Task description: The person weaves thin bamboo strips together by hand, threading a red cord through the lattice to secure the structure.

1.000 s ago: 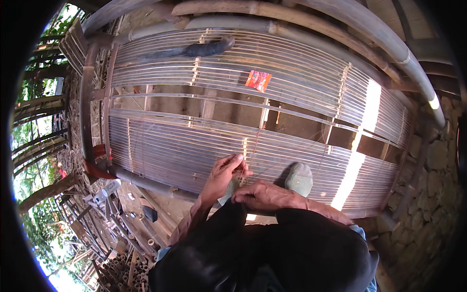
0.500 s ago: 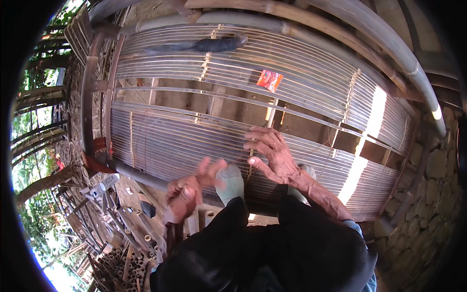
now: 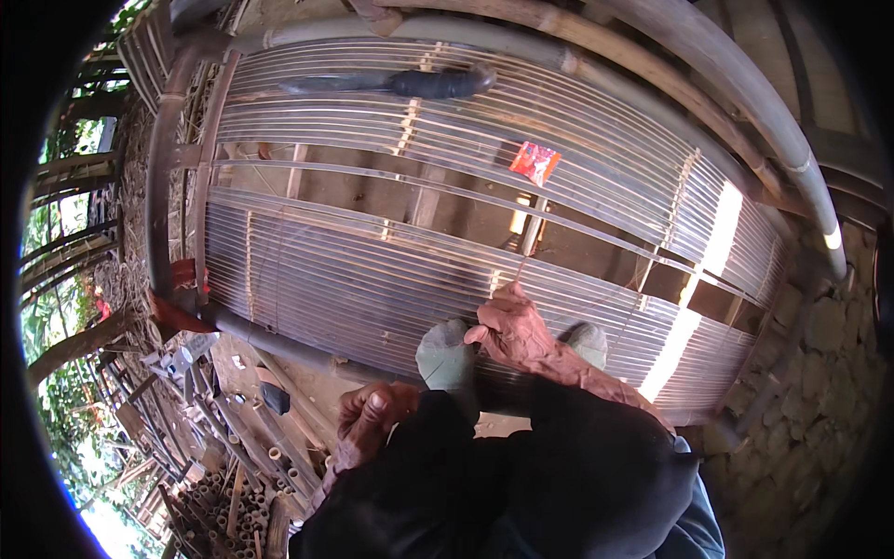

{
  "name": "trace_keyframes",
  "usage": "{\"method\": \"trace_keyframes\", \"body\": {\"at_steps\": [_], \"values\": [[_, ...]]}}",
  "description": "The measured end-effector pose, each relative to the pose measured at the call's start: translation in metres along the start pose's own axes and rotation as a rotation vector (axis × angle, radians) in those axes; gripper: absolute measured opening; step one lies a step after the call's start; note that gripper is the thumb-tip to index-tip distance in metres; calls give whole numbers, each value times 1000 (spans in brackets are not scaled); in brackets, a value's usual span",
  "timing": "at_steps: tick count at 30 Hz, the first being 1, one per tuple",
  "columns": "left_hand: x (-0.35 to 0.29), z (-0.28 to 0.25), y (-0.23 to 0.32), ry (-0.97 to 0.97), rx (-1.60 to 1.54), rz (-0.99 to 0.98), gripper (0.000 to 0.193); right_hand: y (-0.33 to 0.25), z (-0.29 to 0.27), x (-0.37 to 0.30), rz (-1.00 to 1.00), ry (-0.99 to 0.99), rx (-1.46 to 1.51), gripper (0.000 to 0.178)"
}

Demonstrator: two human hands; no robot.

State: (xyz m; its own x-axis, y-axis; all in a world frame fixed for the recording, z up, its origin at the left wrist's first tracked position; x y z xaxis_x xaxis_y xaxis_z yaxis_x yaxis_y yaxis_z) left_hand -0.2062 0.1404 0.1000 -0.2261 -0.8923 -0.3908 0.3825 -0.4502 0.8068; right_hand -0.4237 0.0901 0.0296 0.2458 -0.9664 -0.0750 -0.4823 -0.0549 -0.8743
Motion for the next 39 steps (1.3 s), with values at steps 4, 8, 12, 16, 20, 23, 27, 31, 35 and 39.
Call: {"method": "trace_keyframes", "body": {"at_steps": [4,8,12,16,20,23,27,31,35,39], "values": [[12,-6,1,20,0,16,47,0,-32,1,2,64,-5,25],[24,-23,36,26,230,134,40,78,-111,-18,296,344,-425,32],[38,-71,108,76,709,527,31,85,-148,-20,260,428,-537,26],[68,-91,173,327,472,684,21,87,-141,-16,253,385,-498,27],[127,-25,131,377,666,435,18,105,-133,-21,233,318,-513,23],[171,27,77,65,666,334,25,106,-121,-23,181,216,-531,17],[222,89,-8,-185,1230,506,17,80,-133,-33,279,179,-410,12],[245,111,-85,-311,1559,389,15,102,-119,-20,358,181,-298,17],[246,104,-135,-187,1601,389,17,135,-81,17,592,-11,-155,28],[264,123,-154,-229,1542,241,14,173,-72,40,387,-9,80,24]]}}
Point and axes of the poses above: each hand's wrist, its own x-axis towards the middle knuckle, its own z-axis out of the palm, y = z × x, the point moved 7 cm from there along x, towards the middle knuckle, and after that the axes turned 11 degrees about z, right-handed, at the moved point
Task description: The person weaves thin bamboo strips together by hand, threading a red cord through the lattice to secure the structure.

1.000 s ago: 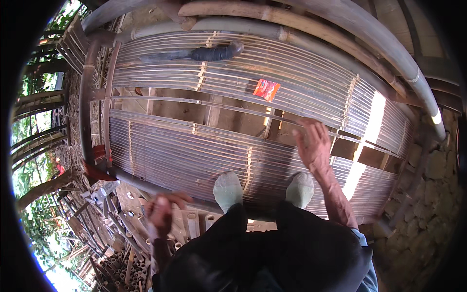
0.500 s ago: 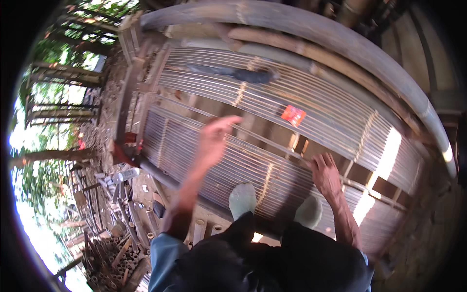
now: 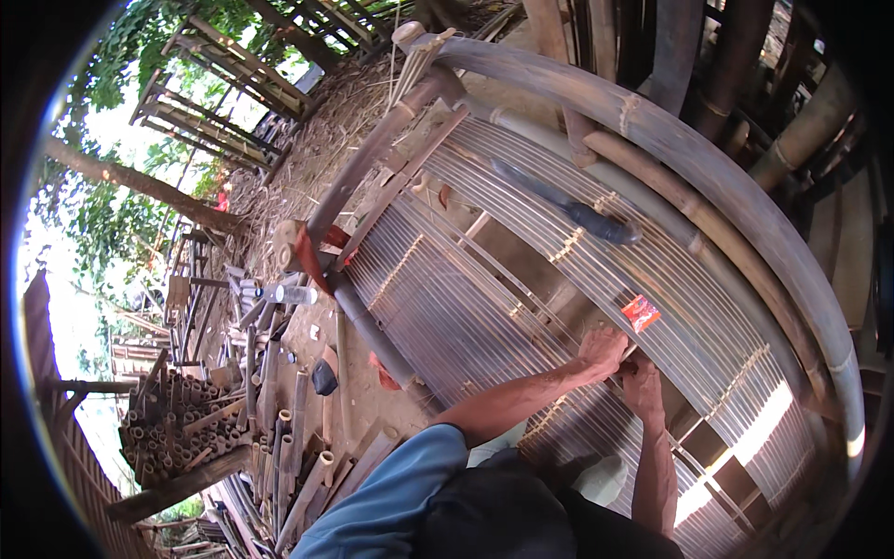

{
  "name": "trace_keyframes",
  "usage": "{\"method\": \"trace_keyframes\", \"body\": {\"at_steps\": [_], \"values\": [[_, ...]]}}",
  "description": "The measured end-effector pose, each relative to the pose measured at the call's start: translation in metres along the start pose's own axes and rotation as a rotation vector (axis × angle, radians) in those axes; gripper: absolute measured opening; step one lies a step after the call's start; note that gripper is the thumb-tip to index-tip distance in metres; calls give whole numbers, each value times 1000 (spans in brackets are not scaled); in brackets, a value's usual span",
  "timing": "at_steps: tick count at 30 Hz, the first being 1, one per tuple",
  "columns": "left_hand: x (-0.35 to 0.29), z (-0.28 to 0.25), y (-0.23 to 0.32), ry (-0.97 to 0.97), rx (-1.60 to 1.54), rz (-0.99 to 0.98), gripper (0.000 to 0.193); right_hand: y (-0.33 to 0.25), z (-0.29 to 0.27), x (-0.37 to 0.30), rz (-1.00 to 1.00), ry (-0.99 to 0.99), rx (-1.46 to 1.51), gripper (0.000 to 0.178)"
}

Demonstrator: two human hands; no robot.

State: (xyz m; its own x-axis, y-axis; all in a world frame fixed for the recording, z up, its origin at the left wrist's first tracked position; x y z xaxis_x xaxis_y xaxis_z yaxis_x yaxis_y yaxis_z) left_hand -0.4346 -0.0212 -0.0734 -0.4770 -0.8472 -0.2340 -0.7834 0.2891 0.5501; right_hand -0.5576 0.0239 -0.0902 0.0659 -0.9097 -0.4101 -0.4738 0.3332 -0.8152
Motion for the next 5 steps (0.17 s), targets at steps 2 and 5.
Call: {"method": "trace_keyframes", "body": {"at_steps": [2,5], "values": [[0,1,-4,-74,-83,-4,17,-5,2,2,-23,6,-63,25],[-5,-5,-10,-89,-28,22,26,-21,4,-5,-55,20,-193,28]]}}
Point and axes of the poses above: each hand's wrist, its own x-axis towards the middle knuckle, its own z-axis out of the palm, y = z × x, the point moved 7 cm from there along x, towards the middle knuckle, and after that the axes turned 11 degrees about z, right-handed, at the moved point
